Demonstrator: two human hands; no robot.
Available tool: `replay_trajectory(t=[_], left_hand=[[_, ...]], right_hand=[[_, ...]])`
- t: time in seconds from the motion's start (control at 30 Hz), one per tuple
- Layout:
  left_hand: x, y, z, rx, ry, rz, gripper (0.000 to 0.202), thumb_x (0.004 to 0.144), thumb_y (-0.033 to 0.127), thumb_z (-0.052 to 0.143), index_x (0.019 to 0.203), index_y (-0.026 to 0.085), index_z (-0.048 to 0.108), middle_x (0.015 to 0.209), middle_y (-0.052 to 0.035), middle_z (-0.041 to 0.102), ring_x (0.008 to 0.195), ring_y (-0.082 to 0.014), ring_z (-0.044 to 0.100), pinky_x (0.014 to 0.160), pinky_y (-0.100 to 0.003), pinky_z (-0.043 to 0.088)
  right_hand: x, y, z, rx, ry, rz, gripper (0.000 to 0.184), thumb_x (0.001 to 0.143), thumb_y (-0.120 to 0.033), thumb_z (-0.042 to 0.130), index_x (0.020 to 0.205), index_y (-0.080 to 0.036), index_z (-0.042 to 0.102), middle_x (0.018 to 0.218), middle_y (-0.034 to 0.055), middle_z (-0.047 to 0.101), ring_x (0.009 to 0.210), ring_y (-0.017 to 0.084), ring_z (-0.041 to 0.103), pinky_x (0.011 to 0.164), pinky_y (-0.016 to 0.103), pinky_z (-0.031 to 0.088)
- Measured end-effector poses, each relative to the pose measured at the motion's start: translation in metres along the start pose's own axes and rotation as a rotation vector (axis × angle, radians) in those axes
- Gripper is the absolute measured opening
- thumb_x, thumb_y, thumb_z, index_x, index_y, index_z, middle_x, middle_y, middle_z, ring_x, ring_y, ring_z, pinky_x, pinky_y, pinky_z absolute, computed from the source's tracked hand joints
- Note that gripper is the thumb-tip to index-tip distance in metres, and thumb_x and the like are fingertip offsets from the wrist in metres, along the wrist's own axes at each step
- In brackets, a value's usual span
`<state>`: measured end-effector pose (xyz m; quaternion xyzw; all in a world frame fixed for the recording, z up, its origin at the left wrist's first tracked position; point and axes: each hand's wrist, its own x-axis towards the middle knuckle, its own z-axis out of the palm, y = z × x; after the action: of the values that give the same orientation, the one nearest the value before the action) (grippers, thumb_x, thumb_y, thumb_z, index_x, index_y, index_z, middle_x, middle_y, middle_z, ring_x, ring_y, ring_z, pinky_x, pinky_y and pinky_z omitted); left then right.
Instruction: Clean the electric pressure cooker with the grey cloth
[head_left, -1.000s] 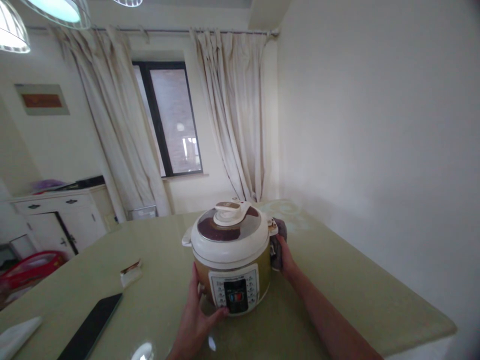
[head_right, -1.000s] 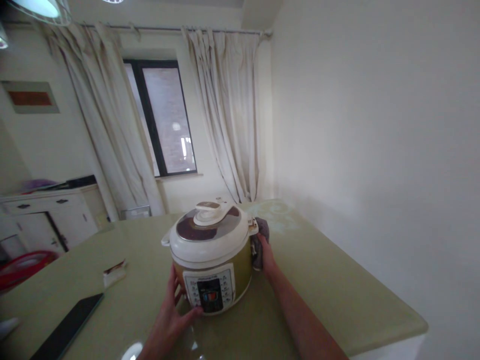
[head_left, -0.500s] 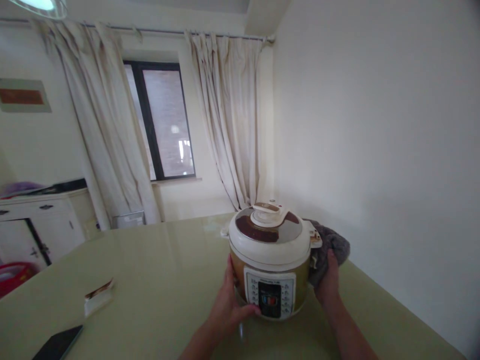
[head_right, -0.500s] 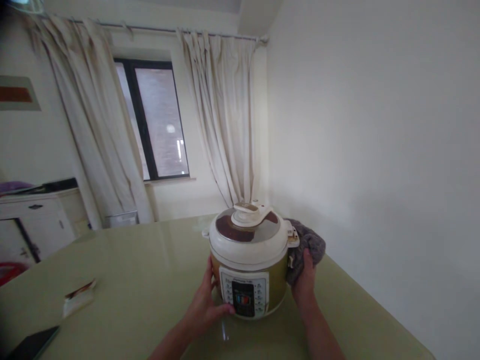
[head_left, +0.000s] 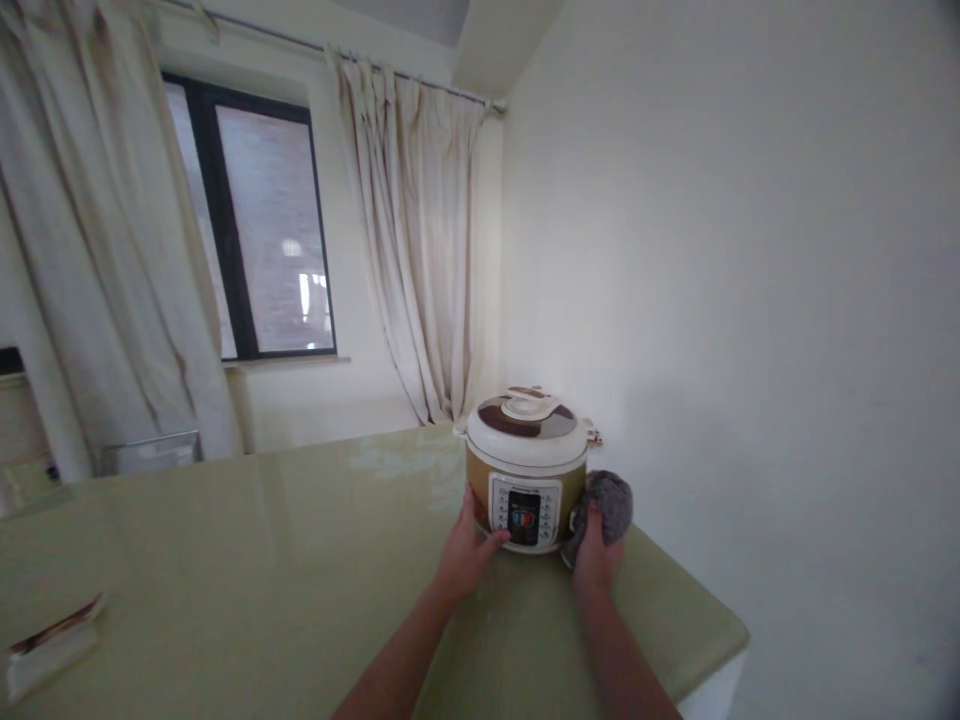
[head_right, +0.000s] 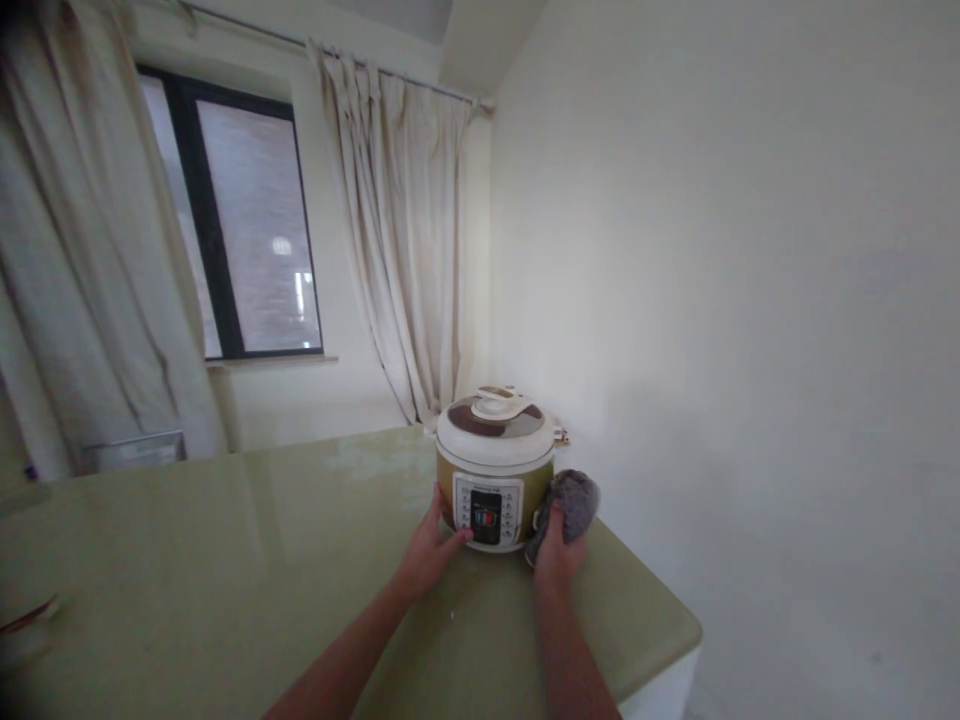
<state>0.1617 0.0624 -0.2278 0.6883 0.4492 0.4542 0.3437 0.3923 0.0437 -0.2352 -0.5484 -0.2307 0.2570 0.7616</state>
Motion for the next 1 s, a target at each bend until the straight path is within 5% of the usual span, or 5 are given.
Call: replay_trajectory(t=[0.23,0.37,0.7,0.83,1.0], left_hand=[[-0.063,-0.020,-0.035,0.104,0.124,-0.042,0.053,0.092,0.055,0.055,0.126,0.018,0.071,0.123,-0.0182,0.076,0.108,-0.0331,0.073,0.094,-0.050,0.058],[-0.095,-0.022,-0.068,0.055,0.290,-0.107,0.052,0.098,0.059,0.039,0.113,0.020,0.071,0.092,-0.0114,0.079,0.074,-0.0255,0.068,0.079,-0.045,0.057],[-0.125,0.020,-0.064,-0.059,0.048,0.078,0.084,0.070,0.051,0.086,0.144,0.017,0.061,0.144,-0.0187,0.068,0.133,-0.0398,0.063,0.116,-0.054,0.049],[-0.122,0.009,-0.074,-0.019,0.350,-0.039,0.063,0.085,0.047,0.065,0.142,0.018,0.062,0.132,-0.0157,0.074,0.126,-0.0367,0.068,0.116,-0.054,0.050],[-0.123,0.004,-0.138,0.013,0.741,-0.199,0.070,0.076,0.053,0.066,0.133,0.013,0.063,0.126,-0.0197,0.076,0.119,-0.0381,0.071,0.108,-0.053,0.056]], right_hand=[[-0.035,-0.025,-0.013,-0.194,0.162,-0.159,0.073,0.076,-0.072,0.073,0.128,-0.022,0.065,0.121,0.0145,0.076,0.117,0.039,0.071,0.098,0.050,0.058],[-0.058,-0.015,-0.015,-0.296,0.088,-0.339,0.082,0.072,-0.066,0.075,0.139,-0.022,0.056,0.126,0.0185,0.071,0.117,0.042,0.067,0.103,0.057,0.053],[-0.122,-0.012,0.014,-0.672,-1.156,-1.131,0.080,0.084,-0.053,0.078,0.155,-0.021,0.055,0.166,0.0193,0.047,0.154,0.039,0.043,0.126,0.057,0.034],[-0.125,-0.022,0.013,-0.666,-1.120,-1.089,0.104,0.080,-0.070,0.080,0.163,-0.020,0.044,0.168,0.0207,0.044,0.155,0.040,0.042,0.126,0.057,0.037],[-0.116,-0.011,0.009,-0.525,-0.896,-0.953,0.061,0.101,-0.050,0.062,0.156,-0.024,0.052,0.154,0.0159,0.060,0.144,0.033,0.055,0.122,0.054,0.044]])
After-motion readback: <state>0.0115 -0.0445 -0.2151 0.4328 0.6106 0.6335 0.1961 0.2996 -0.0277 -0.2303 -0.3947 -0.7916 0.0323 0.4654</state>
